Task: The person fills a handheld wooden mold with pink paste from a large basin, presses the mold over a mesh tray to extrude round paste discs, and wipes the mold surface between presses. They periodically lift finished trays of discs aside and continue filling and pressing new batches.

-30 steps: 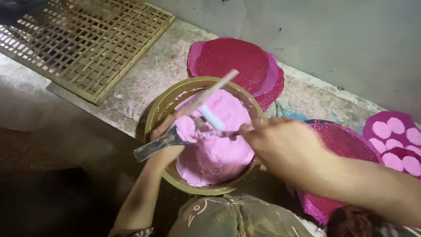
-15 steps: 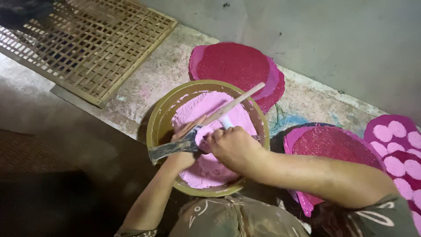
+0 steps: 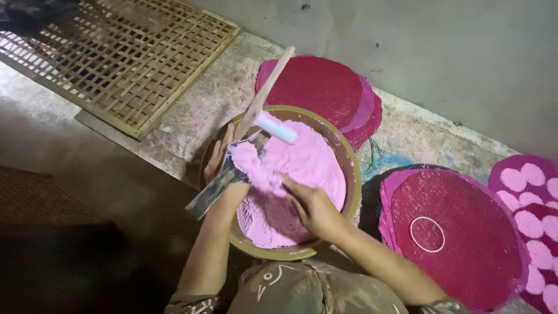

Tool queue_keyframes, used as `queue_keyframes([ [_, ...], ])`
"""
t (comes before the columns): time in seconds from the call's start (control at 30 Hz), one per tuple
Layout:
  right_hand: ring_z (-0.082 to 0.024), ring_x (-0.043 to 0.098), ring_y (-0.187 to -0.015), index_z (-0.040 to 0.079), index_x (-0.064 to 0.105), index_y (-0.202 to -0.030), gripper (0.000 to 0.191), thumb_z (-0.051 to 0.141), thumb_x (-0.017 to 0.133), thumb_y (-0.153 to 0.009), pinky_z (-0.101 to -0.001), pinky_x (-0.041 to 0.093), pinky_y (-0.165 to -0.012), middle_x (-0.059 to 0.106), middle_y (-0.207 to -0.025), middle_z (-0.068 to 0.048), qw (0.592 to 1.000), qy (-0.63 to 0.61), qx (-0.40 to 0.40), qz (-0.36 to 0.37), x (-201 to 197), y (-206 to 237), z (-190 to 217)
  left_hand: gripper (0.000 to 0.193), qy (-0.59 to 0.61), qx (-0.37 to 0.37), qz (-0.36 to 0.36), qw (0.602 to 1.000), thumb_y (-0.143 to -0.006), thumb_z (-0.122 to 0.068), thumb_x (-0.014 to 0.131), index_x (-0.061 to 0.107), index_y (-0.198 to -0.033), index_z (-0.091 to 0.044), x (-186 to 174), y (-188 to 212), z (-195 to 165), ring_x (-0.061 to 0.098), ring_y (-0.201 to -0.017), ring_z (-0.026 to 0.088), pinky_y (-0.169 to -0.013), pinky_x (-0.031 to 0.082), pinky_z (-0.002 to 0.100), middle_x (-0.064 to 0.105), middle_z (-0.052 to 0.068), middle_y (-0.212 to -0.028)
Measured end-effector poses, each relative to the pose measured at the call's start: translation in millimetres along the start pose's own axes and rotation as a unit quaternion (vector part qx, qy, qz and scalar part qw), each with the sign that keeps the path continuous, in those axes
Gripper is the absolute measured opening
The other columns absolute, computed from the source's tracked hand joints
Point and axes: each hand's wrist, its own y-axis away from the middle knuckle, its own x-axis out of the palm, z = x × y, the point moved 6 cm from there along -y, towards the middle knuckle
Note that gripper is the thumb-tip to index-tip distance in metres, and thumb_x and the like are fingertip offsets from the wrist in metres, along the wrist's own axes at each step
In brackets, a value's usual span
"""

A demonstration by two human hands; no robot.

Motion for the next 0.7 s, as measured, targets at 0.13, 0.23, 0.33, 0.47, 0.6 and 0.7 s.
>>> queue_keyframes([
  [0.13, -0.027, 0.068, -0.085, 0.012, 0.052, -0.152, 0.055, 0.006, 0.06, -0.098, -0.0343, 0.054, -0.082, 0.07, -0.093, -0.023, 0.988, -0.062, 0.083, 0.112, 14, 11, -38, 0.059, -0.049, 0.13, -0.004, 0.99, -0.089, -0.025, 0.069, 0.058, -0.142, -0.001, -8, -9, -7, 0.057, -0.13, 0.041, -0.109, 0.049, 0.053, 0.05, 0.023, -0.155],
  [0.23, -0.022, 0.072, -0.109, 0.004, 0.054, -0.147, 0.045, 0.003, 0.059, -0.103, -0.035, 0.054, -0.094, 0.075, -0.124, -0.023, 0.994, -0.092, -0.059, 0.005, -15, 0, -27, 0.031, -0.117, 0.037, 0.049, 0.991, -0.096, -0.03, 0.071, 0.066, -0.117, -0.008, 3, -10, 5, 0.051, -0.136, 0.046, -0.105, 0.049, 0.052, 0.037, 0.022, -0.164],
  [0.33, -0.018, 0.076, -0.094, 0.008, 0.052, -0.147, 0.049, 0.007, 0.06, -0.099, -0.0322, 0.057, -0.082, 0.075, -0.117, -0.02, 0.999, -0.051, -0.003, -0.012, -15, -12, -33, 0.063, -0.149, 0.104, 0.059, 0.982, -0.078, -0.033, 0.074, 0.063, -0.131, -0.001, 15, -1, 3, 0.045, -0.131, 0.056, -0.103, 0.048, 0.054, 0.026, 0.028, -0.16],
  [0.47, -0.021, 0.075, -0.082, 0.011, 0.054, -0.149, 0.051, 0.007, 0.059, -0.099, -0.0316, 0.057, -0.079, 0.074, -0.106, -0.021, 0.998, -0.024, 0.032, 0.042, 20, -4, -37, 0.05, -0.115, 0.005, 0.079, 0.99, -0.089, -0.027, 0.074, 0.067, -0.133, -0.005, 27, -7, 51, 0.052, -0.128, 0.046, -0.102, 0.051, 0.05, 0.032, 0.019, -0.158],
  [0.6, -0.032, 0.068, -0.1, 0.002, 0.051, -0.151, 0.045, 0.007, 0.058, -0.106, -0.0357, 0.051, -0.092, 0.072, -0.119, -0.021, 0.984, -0.132, -0.025, 0.115, 49, 16, -29, 0.03, 0.075, -0.103, 0.03, 0.991, -0.09, -0.016, 0.073, 0.071, -0.118, -0.004, 16, -17, 115, 0.074, -0.103, 0.03, -0.093, 0.057, 0.042, 0.076, 0.011, -0.115],
  [0.7, -0.044, 0.052, -0.093, 0.0, 0.046, -0.154, 0.047, 0.011, 0.052, -0.109, -0.0538, 0.039, -0.085, 0.058, -0.123, -0.038, 0.915, -0.266, 0.196, 0.23, 67, 19, -47, 0.027, 0.339, -0.191, -0.01, 0.921, -0.088, -0.009, 0.072, 0.07, -0.112, 0.001, 9, -16, 141, 0.063, -0.086, 0.021, -0.075, 0.05, 0.04, 0.071, 0.006, -0.104],
])
